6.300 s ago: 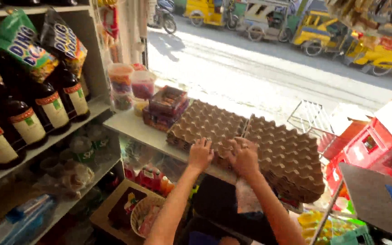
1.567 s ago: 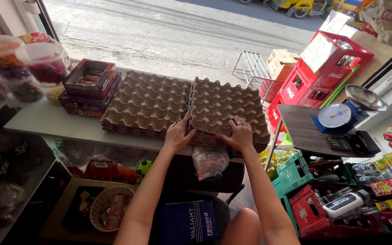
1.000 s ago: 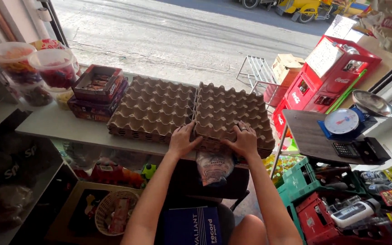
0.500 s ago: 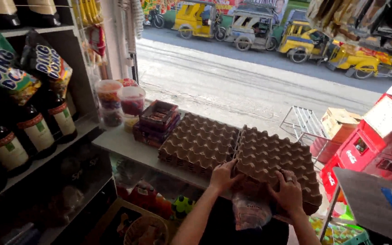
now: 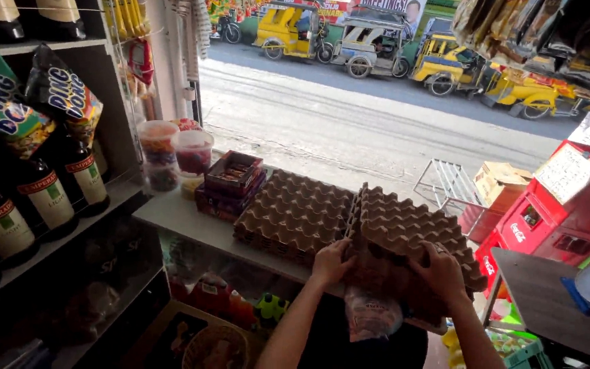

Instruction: The person is stacking empty cardboard egg trays on a counter in a small grocery store.

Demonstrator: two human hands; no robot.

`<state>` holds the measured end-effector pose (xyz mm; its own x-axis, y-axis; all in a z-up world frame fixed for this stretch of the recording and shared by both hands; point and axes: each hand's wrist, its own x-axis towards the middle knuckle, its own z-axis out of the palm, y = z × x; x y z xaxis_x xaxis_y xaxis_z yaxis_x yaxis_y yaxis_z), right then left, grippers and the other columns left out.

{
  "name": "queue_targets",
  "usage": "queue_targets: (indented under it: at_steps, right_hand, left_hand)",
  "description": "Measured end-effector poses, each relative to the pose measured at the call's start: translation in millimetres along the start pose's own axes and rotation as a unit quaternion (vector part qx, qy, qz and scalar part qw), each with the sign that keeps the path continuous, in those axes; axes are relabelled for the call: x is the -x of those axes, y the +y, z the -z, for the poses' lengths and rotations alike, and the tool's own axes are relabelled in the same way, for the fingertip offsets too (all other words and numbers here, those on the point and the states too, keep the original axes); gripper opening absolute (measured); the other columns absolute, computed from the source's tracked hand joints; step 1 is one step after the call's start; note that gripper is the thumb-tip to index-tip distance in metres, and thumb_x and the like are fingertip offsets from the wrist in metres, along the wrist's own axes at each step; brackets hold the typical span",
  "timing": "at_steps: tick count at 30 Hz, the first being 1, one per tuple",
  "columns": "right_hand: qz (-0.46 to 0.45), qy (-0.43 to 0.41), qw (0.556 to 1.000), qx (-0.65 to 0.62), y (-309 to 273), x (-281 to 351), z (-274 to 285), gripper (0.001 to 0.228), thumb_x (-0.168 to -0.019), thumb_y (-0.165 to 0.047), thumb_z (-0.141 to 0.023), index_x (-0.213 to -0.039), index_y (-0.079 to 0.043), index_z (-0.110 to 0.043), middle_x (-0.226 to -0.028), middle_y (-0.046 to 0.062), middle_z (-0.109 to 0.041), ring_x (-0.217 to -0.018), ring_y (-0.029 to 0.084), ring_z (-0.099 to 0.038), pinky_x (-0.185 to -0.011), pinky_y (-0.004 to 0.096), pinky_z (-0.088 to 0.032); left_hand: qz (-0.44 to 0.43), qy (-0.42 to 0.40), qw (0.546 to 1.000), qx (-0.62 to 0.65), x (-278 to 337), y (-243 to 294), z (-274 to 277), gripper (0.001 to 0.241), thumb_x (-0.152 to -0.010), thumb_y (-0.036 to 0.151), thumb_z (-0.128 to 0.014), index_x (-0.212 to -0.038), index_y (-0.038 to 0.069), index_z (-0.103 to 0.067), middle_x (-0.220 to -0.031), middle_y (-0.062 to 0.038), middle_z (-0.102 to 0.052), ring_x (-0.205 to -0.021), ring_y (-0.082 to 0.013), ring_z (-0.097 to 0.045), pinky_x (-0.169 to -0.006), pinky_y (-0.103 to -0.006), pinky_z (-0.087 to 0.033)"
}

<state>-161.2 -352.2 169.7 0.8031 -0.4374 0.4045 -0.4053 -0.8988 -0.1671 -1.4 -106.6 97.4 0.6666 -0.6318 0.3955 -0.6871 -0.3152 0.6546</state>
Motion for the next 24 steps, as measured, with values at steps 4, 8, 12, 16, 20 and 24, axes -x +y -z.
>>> queue_targets:
  at_steps: [4,8,12,16,20,24]
  right_hand:
    - [0.012,-0.007,1.000,-0.009,-8,8,-3,0.064,-0.079,-0.055,-0.072,-0.134,-0.025,-0.059,-0.097,0.017,-0.077,-0.104,0.039,-0.070,-0.094,0.048,-0.053]
    - [0.009,-0.013,1.000,0.000,-2,9,-15,0.067,-0.077,-0.056,-0.075,-0.134,-0.024,-0.059,-0.095,0.016,-0.077,-0.102,0.037,-0.070,-0.096,0.048,-0.053]
    - [0.014,-0.019,1.000,0.007,-3,11,-14,0.068,-0.079,-0.057,-0.075,-0.135,-0.022,-0.059,-0.094,0.014,-0.077,-0.099,0.037,-0.072,-0.094,0.050,-0.055]
    - [-0.003,-0.038,0.999,0.010,-13,18,-13,0.068,-0.077,-0.062,-0.073,-0.132,-0.025,-0.058,-0.094,0.013,-0.076,-0.105,0.032,-0.070,-0.089,0.050,-0.056]
    - [0.015,0.105,0.994,0.031,6,26,-72,0.072,-0.072,-0.068,-0.072,-0.122,-0.017,-0.065,-0.090,0.013,-0.071,-0.112,0.030,-0.063,-0.084,0.049,-0.057]
    - [0.042,0.162,0.986,0.021,10,28,-81,0.071,-0.071,-0.065,-0.076,-0.120,-0.014,-0.068,-0.098,0.018,-0.066,-0.098,0.035,-0.067,-0.079,0.050,-0.057]
  left_hand:
    - [0.001,0.004,1.000,0.007,-3,-4,-3,0.051,-0.099,0.039,-0.057,-0.146,0.019,-0.051,-0.144,-0.005,-0.059,-0.120,-0.0334,-0.061,-0.096,-0.0533,-0.049]
    - [0.008,0.003,1.000,0.006,-3,-4,-4,0.053,-0.097,0.035,-0.057,-0.148,0.020,-0.050,-0.146,-0.004,-0.057,-0.121,-0.0335,-0.060,-0.100,-0.0550,-0.047]
    - [0.002,0.007,1.000,0.006,-5,-10,-10,0.056,-0.097,0.036,-0.056,-0.150,0.019,-0.050,-0.148,-0.003,-0.056,-0.127,-0.0310,-0.058,-0.103,-0.0534,-0.045]
    - [0.005,0.015,1.000,0.000,-6,-13,-16,0.059,-0.097,0.036,-0.057,-0.152,0.018,-0.048,-0.153,-0.005,-0.052,-0.132,-0.0315,-0.054,-0.108,-0.0547,-0.041]
    - [-0.007,0.046,0.999,-0.022,-7,-20,-28,0.060,-0.096,0.037,-0.057,-0.152,0.016,-0.049,-0.151,-0.006,-0.054,-0.133,-0.0293,-0.054,-0.110,-0.0537,-0.039]
    - [-0.015,0.055,0.998,-0.010,-7,-19,-26,0.059,-0.095,0.036,-0.058,-0.150,0.014,-0.051,-0.150,-0.006,-0.055,-0.133,-0.0287,-0.054,-0.111,-0.0543,-0.038]
